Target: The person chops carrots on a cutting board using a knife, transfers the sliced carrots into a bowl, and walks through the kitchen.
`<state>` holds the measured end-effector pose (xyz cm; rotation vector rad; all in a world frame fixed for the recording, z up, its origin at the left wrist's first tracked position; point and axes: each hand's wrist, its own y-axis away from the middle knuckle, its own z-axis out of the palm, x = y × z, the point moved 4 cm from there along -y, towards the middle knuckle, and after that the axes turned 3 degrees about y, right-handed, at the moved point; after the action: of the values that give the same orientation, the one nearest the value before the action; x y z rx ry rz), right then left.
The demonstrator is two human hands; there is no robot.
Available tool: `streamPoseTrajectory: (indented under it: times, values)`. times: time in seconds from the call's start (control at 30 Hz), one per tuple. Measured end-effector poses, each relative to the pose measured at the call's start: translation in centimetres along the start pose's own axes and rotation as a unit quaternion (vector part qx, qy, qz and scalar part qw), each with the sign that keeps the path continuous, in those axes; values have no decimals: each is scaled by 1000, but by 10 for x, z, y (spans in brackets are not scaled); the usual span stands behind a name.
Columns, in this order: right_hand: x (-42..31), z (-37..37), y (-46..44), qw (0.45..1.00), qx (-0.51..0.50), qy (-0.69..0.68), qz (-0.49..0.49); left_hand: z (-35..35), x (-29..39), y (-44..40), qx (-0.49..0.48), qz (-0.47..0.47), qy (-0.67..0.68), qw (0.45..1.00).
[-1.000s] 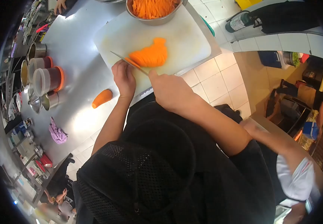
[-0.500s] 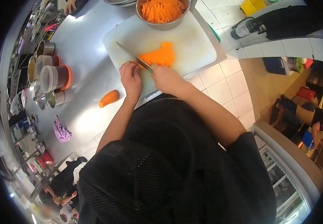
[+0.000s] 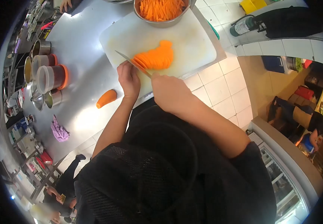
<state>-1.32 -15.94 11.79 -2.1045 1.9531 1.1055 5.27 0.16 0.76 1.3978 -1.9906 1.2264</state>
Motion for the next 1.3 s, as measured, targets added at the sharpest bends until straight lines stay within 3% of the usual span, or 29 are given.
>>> streamPoseTrajectory:
  times: [0.07,0.17,0.27,0.5,0.8,0.87,0.97,1.07,1.3]
  values:
    - [10,27,-26,993,98,-34,-48,-1,-2,2,-8,-4,3,1000]
    - [29,57,-53,994,103,-14,-17,1,-2,-2,6,-1,7,1000]
    - [37,51,-53,992,113,6,-49,0,-3,0,7,-10,9,1000]
    - [13,-6,-15,997,57,-11,-47,-1,-1,-2,12,-14,5,1000]
    - [5,-7,-2,1000,-24,-11,-9,1,-4,0,-4,-19,13,1000]
    - [13,19,-26,998,31,-33,-51,1,-6,1,-10,-17,14,1000]
    - [25,57,-65,997,69,-21,-28,1,-3,-3,-1,-5,10,1000]
    - [35,55,-68,989,121,-61,-62,2,-3,-3,9,-3,16,1000]
    - [17,-5,-30,994,87,-39,-60,-1,0,-4,2,-7,24,1000]
